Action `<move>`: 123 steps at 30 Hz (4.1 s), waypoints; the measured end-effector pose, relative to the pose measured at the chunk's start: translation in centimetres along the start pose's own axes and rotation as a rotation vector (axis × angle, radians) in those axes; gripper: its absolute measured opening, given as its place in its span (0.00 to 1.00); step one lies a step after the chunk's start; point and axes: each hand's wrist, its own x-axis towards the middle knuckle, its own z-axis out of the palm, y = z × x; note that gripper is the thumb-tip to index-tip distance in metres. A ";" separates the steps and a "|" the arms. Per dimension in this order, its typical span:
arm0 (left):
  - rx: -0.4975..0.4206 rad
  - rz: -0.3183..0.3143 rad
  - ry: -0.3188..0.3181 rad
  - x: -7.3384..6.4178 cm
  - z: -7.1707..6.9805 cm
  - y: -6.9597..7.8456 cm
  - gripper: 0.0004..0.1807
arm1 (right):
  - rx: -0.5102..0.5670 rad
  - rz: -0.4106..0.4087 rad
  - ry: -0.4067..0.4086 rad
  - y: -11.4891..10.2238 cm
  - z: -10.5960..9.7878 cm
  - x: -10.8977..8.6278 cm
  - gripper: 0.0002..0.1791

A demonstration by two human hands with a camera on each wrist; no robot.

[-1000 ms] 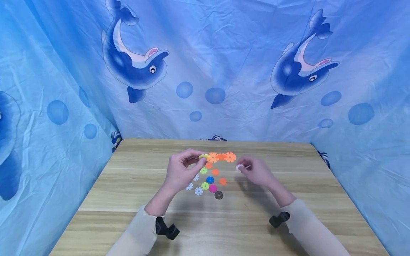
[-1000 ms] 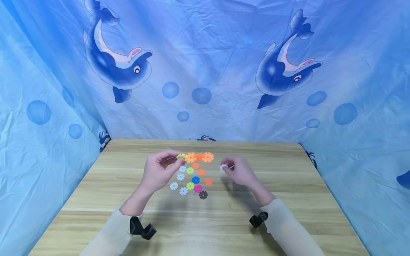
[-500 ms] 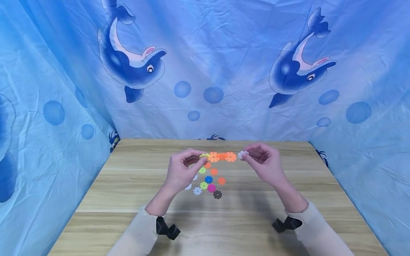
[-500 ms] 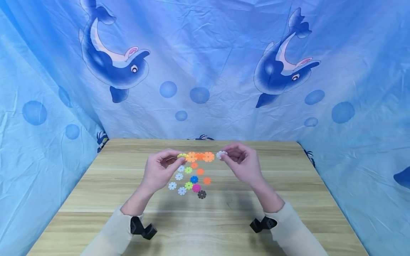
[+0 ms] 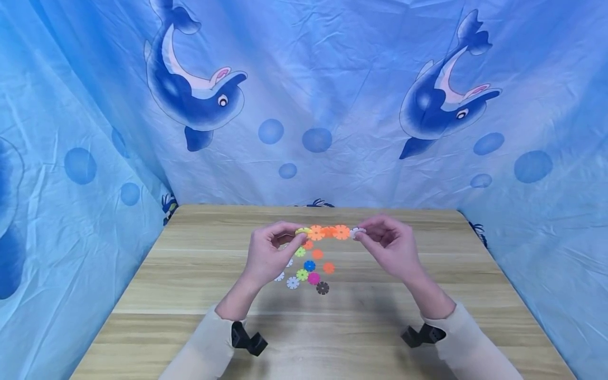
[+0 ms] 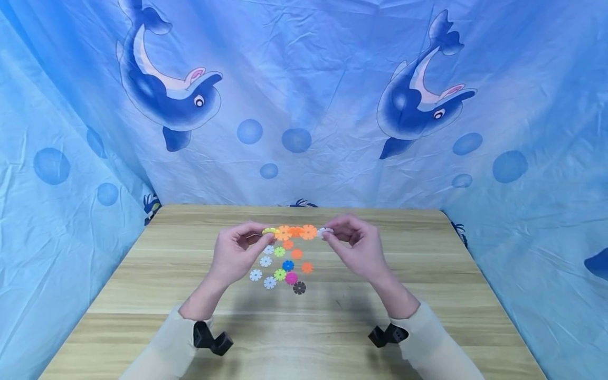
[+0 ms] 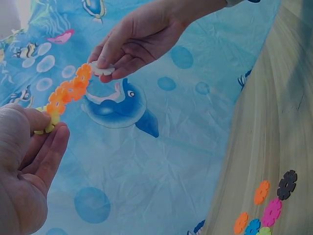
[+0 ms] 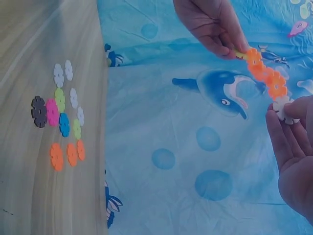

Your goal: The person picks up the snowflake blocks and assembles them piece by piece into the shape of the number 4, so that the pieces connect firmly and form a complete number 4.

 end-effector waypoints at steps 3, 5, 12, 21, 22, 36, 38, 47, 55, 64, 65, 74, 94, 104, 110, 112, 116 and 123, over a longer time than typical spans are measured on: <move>0.011 0.000 -0.005 0.0 0.1 -0.1 0.08 | 0.000 -0.002 0.014 0.0 0.1 -0.1 0.11; 0.020 -0.001 -0.006 0.0 0.1 -0.1 0.08 | -0.006 -0.006 0.023 0.0 0.1 -0.1 0.11; 0.016 -0.018 -0.007 0.0 0.2 -0.4 0.08 | -0.012 -0.034 0.050 0.3 0.2 -0.1 0.12; 0.035 -0.026 -0.013 -0.1 0.0 -0.5 0.08 | 0.018 -0.024 0.043 0.5 0.4 -0.2 0.12; 0.037 -0.026 -0.014 -0.1 -0.1 -0.6 0.08 | 0.018 -0.018 0.043 0.5 0.4 -0.2 0.12; 0.008 -0.035 -0.014 -0.1 0.1 -0.5 0.07 | -0.047 -0.036 0.015 0.0 0.6 0.0 0.12; -0.005 -0.030 -0.021 0.0 0.2 -0.4 0.07 | -0.060 -0.047 0.018 0.0 0.5 -0.1 0.13; -0.017 0.010 -0.039 0.5 0.5 -0.5 0.05 | -0.054 -0.056 0.008 -0.3 0.0 -0.1 0.13; -0.023 0.010 -0.060 0.7 0.5 -0.8 0.04 | -0.044 -0.047 -0.012 -0.3 -0.3 0.0 0.13; -0.069 0.025 -0.072 0.5 0.3 -0.6 0.05 | 0.007 -0.038 -0.024 -0.5 -0.3 -0.1 0.13; -0.069 0.033 -0.072 0.5 0.3 -0.6 0.05 | 0.019 -0.043 -0.028 -0.6 -0.3 -0.1 0.14; -0.093 0.067 -0.095 0.5 0.2 -1.0 0.05 | 0.003 -0.089 -0.021 -1.3 -0.2 0.0 0.16; -0.295 0.090 -0.193 0.6 3.4 -0.8 0.18 | -0.028 -0.058 -0.003 -1.0 0.3 0.0 0.05; -0.226 -0.142 -0.197 0.8 3.9 0.1 0.13 | -0.059 -0.006 -0.068 -1.5 0.1 -0.4 0.07; -0.239 -0.053 -0.234 0.8 3.9 -0.2 0.13 | -0.077 -0.027 -0.092 -1.4 -0.1 -0.3 0.12; -0.251 -0.042 -0.245 0.8 3.9 -0.4 0.13 | -0.074 -0.028 -0.101 -1.4 -0.2 -0.3 0.13; -0.274 -0.038 -0.253 0.8 3.9 -0.5 0.12 | -0.066 -0.022 -0.118 -1.4 -0.3 -0.4 0.14; -0.285 -0.042 -0.254 0.6 3.7 -0.5 0.13 | -0.057 -0.022 -0.127 -1.4 -0.1 -0.4 0.14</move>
